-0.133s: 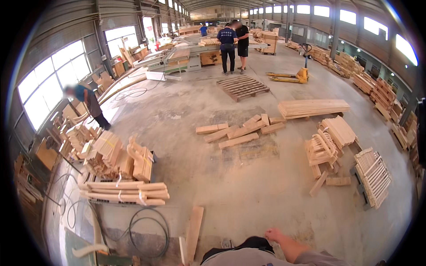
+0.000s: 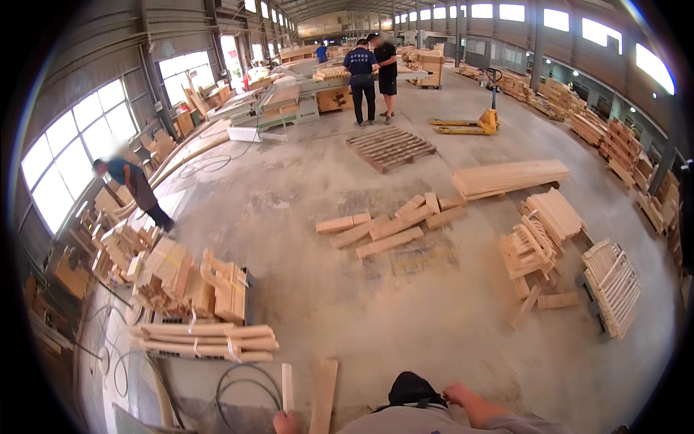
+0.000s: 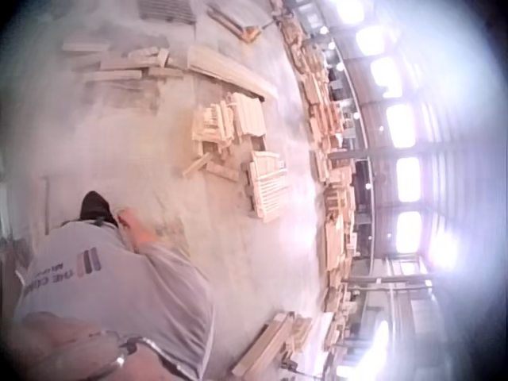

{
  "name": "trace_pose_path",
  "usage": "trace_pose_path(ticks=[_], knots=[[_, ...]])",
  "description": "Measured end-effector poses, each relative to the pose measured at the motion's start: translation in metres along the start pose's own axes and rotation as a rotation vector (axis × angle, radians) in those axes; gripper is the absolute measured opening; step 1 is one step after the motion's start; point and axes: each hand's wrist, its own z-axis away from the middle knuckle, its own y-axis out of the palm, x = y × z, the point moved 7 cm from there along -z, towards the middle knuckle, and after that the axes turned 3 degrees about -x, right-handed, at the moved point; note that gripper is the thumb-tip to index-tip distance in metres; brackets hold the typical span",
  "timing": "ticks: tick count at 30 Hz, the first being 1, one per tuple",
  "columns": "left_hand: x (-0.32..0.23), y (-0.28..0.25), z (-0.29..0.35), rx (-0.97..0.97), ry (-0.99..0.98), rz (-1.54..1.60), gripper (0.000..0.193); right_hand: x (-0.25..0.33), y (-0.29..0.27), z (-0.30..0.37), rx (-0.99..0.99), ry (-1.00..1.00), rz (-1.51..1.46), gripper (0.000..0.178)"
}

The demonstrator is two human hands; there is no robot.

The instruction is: The person uses a sliding table saw to cut wood pieces, holds a finished piece to a template, and then hands the piece to a forklift driver.

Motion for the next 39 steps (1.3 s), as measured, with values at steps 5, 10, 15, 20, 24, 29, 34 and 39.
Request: trace_pose_path(ticks=[5, 10, 15, 20, 24, 29, 34, 39], knots=[[-0.083, 0.054, -0.139, -0.003, -0.129, 0.135, 0.042, -0.014, -0.069, -0.070, -0.063, 0.568, -0.255, 0.017], [-0.086, 0.083, -0.170, -0.146, -0.282, 0.122, 0.039, 0.156, -0.109, -0.231, 0.253, 0.040, 0.797, 0.021], [-0.078, 0.131, -0.167, 0.043, -0.413, -0.084, 0.070, 0.367, -0.177, -0.414, -0.020, -0.238, 0.605, 0.024], [-0.132, 0.150, -0.270, 0.040, -0.507, 0.108, 0.058, 0.609, -0.241, -0.498, -0.092, -0.239, 0.128, 0.021], [-0.161, 0.126, -0.441, 0.029, -0.491, 0.068, 0.057, 0.688, -0.208, -0.593, -0.102, -0.322, 0.184, 0.021], [-0.193, 0.082, -0.693, 0.023, -0.379, 0.006, 0.056, 0.685, -0.167, -0.659, 0.126, -0.479, 0.871, 0.021], [-0.246, 0.018, -0.901, -0.033, -0.305, 0.021, 0.056, 0.685, -0.170, -0.730, 0.119, 0.184, 0.155, 0.024], [-0.281, 0.046, -1.056, 0.009, -0.327, 0.027, 0.055, 0.712, -0.184, -0.860, 0.344, -0.265, 0.830, 0.026]])
